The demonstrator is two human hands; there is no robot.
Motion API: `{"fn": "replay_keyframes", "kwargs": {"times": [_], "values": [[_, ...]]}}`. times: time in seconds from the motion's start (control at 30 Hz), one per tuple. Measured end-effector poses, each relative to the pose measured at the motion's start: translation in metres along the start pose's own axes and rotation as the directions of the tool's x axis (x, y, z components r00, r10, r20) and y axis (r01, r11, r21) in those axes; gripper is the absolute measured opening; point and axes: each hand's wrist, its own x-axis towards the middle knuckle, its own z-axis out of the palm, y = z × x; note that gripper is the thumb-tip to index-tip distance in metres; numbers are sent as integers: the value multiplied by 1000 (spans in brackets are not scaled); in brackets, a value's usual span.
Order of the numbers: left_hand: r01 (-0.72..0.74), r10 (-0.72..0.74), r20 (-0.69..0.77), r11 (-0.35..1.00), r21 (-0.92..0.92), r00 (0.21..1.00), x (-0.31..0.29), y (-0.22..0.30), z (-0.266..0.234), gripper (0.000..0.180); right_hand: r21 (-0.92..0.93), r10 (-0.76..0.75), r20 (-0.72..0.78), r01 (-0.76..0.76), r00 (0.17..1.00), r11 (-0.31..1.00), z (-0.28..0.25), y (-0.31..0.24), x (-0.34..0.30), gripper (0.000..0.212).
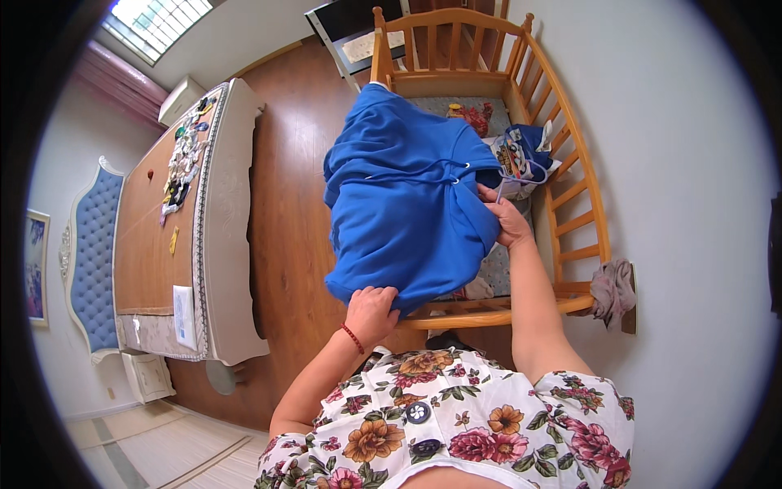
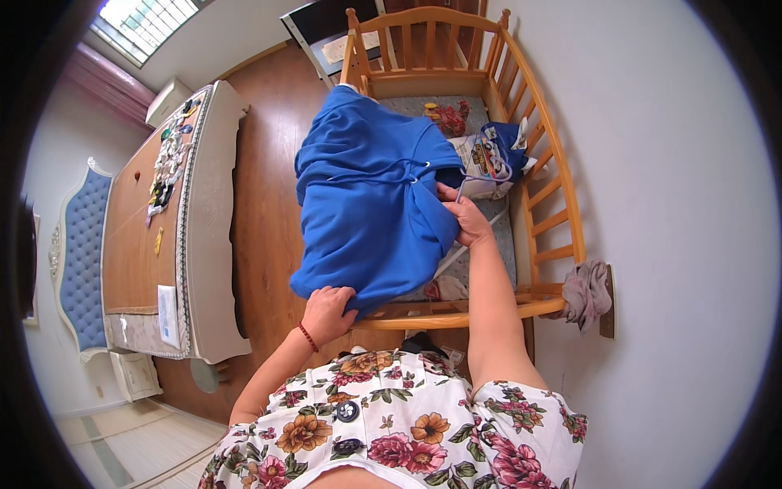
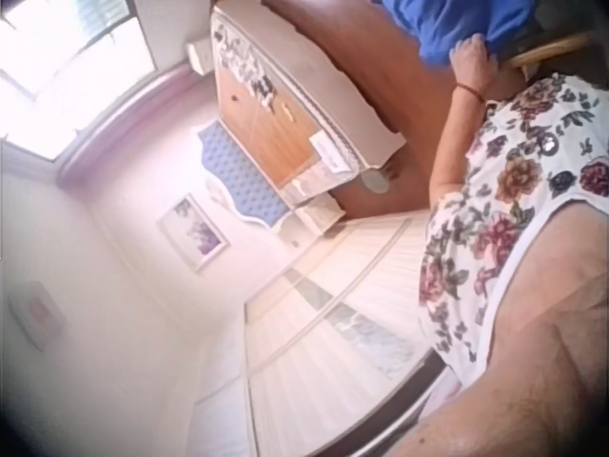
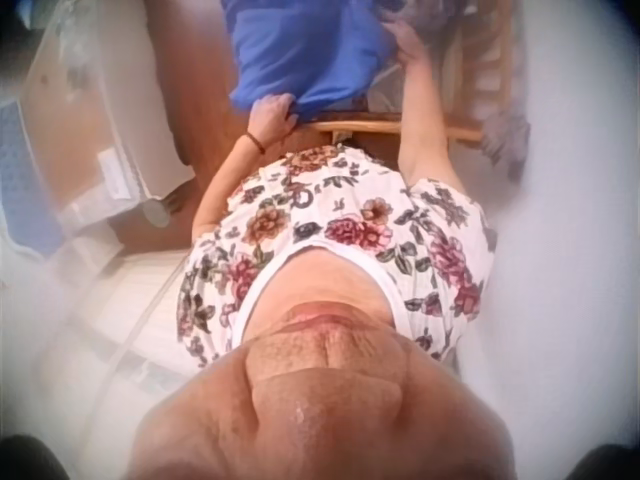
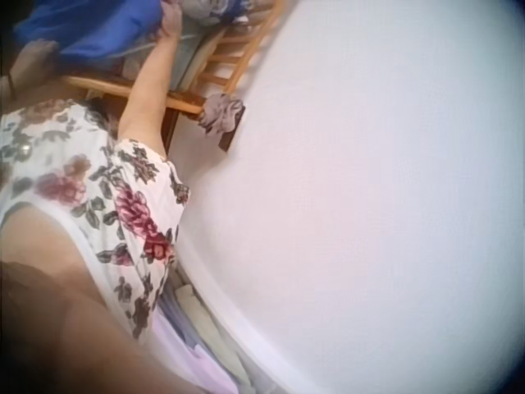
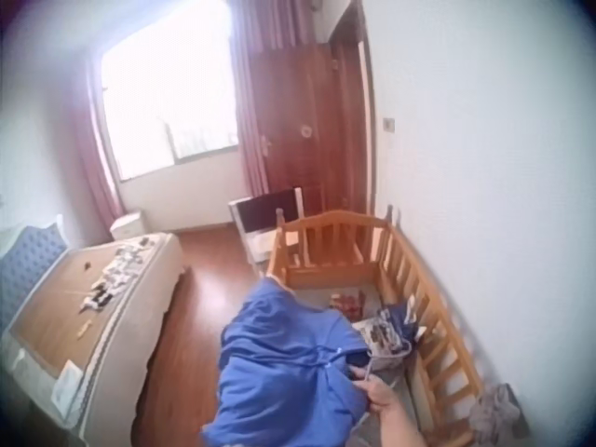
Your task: The person takes several hoodies and a pink shirt from a crib, places each item onto a hanger, and hangs them inside a closet.
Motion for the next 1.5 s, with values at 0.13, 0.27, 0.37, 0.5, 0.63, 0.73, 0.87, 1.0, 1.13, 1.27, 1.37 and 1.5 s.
{"fn": "replay_keyframes", "kwargs": {"times": [0.13, 0.27, 0.37, 0.5, 0.63, 0.73, 0.87, 1.0, 1.13, 1.27, 1.37, 1.5], "values": [[-22, 19, -76, 999, -38, 997, -4, -5, 2, 24, 122, -132, 309, 98, 942, 988, 26, -25, -14, 59], [71, -98, -227, 990, -124, 969, -10, -11, -6, 27, 1, -198, 140, 200, 970, 980, 94, -46, -21, 61], [92, -147, -295, 977, -191, 944, -22, -23, -16, 28, -94, -232, 288, 269, 929, 959, 142, -58, -12, 60], [126, -233, -359, 946, -298, 904, -57, -43, -27, 29, -215, -154, 449, 274, 880, 937, 233, -48, -2, 53], [92, -289, -376, 881, -463, 880, -101, -66, -32, 28, -380, -22, 493, 239, 870, 894, 316, -21, 6, 46], [-132, -251, -427, 713, -688, 869, -141, -92, -37, 34, -528, 111, 525, 221, 844, 820, 369, 5, 3, 43], [-200, -411, -591, 679, -707, 694, -198, -114, -86, 55, -649, 212, 588, 299, 781, 699, 426, 27, -18, 42], [-239, -354, -893, 875, -421, 278, -253, -142, -161, 51, -657, 275, 708, 463, 651, 595, 482, 36, -62, 39], [-165, -76, -973, 986, -40, -218, -263, -108, -246, 56, -614, 333, 771, 496, 543, 614, 526, 44, -92, 38], [-196, 35, -991, 981, 10, 129, -194, -71, -164, 66, -598, 310, 788, 543, 532, 589, 544, 31, -92, 31], [405, -359, -476, 914, -6, 803, -205, -151, -7, 72, -681, 351, 731, 603, 585, 416, 553, 32, -95, 22], [284, -363, -196, 896, -342, 911, -306, -120, -81, 29, -666, 376, 742, 679, 556, 310, 541, 43, -98, 15]]}}
